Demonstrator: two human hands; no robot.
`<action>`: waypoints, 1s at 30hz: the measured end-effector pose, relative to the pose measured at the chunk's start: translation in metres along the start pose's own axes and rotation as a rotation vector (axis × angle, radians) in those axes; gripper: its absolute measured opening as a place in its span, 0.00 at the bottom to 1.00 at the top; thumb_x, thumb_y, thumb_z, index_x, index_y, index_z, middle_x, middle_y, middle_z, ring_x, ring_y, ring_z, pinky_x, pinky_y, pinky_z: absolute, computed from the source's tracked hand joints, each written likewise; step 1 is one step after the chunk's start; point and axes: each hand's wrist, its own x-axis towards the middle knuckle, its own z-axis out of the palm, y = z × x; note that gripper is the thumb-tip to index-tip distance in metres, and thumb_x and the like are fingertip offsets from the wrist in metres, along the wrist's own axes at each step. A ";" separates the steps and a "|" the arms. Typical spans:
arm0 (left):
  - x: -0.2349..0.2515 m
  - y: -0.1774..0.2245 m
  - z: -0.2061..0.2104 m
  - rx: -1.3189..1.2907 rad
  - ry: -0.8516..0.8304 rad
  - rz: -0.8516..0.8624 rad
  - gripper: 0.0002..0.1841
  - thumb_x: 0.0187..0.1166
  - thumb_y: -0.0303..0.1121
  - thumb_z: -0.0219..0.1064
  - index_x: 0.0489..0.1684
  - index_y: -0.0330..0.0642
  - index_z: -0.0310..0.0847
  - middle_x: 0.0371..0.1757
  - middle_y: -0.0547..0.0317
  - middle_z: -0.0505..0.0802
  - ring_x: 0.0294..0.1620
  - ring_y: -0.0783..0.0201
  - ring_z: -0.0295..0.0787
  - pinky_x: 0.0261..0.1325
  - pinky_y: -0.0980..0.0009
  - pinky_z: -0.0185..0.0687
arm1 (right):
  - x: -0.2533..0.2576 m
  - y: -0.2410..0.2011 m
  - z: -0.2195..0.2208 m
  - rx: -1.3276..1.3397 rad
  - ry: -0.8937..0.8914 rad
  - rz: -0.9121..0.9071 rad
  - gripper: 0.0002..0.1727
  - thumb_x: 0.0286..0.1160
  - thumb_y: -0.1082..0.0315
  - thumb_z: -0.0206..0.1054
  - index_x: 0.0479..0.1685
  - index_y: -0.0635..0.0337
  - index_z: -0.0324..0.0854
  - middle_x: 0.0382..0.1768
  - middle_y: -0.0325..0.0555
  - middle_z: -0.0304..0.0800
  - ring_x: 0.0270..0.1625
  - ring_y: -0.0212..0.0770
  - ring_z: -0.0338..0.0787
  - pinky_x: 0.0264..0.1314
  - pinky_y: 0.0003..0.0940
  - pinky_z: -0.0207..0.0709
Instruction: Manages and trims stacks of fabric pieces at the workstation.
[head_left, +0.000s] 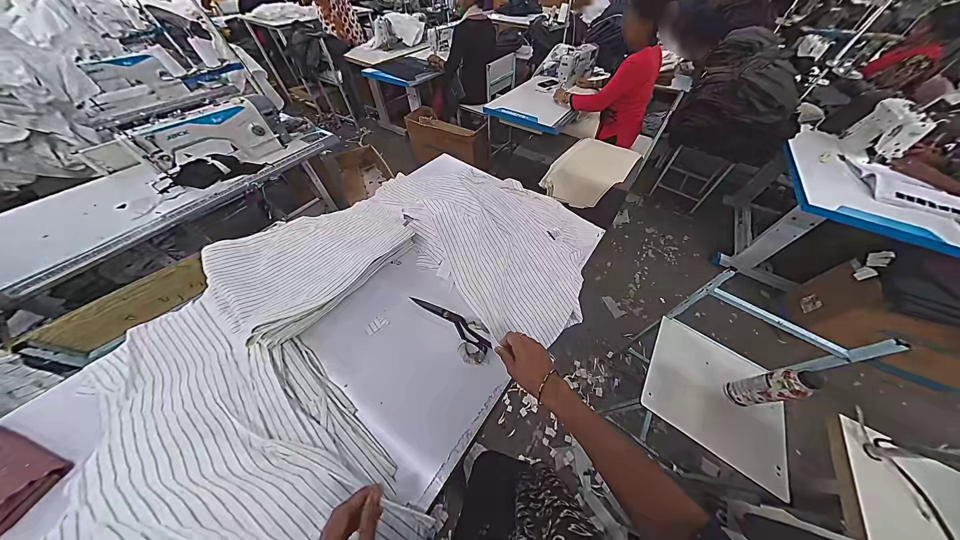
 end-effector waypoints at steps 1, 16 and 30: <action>0.002 0.010 0.016 -0.066 -0.041 0.039 0.15 0.84 0.27 0.62 0.50 0.17 0.85 0.45 0.33 0.93 0.43 0.55 0.94 0.56 0.60 0.89 | -0.010 -0.009 -0.003 -0.009 -0.035 -0.028 0.24 0.92 0.55 0.53 0.66 0.67 0.80 0.60 0.63 0.88 0.66 0.58 0.88 0.71 0.55 0.76; 0.001 0.100 0.006 -0.399 -0.442 0.101 0.08 0.77 0.25 0.66 0.43 0.26 0.87 0.36 0.56 0.93 0.39 0.78 0.87 0.51 0.76 0.83 | -0.108 -0.105 -0.009 0.153 -0.051 -1.277 0.14 0.82 0.53 0.67 0.47 0.53 0.92 0.52 0.39 0.97 0.58 0.35 0.93 0.67 0.32 0.83; 0.064 0.001 -0.014 0.098 0.172 -0.705 0.47 0.79 0.53 0.69 0.92 0.38 0.45 0.44 0.43 0.91 0.45 0.44 0.91 0.55 0.43 0.84 | -0.135 -0.094 0.020 -0.277 -0.465 -0.893 0.27 0.81 0.45 0.65 0.38 0.66 0.85 0.23 0.59 0.87 0.31 0.60 0.92 0.34 0.58 0.80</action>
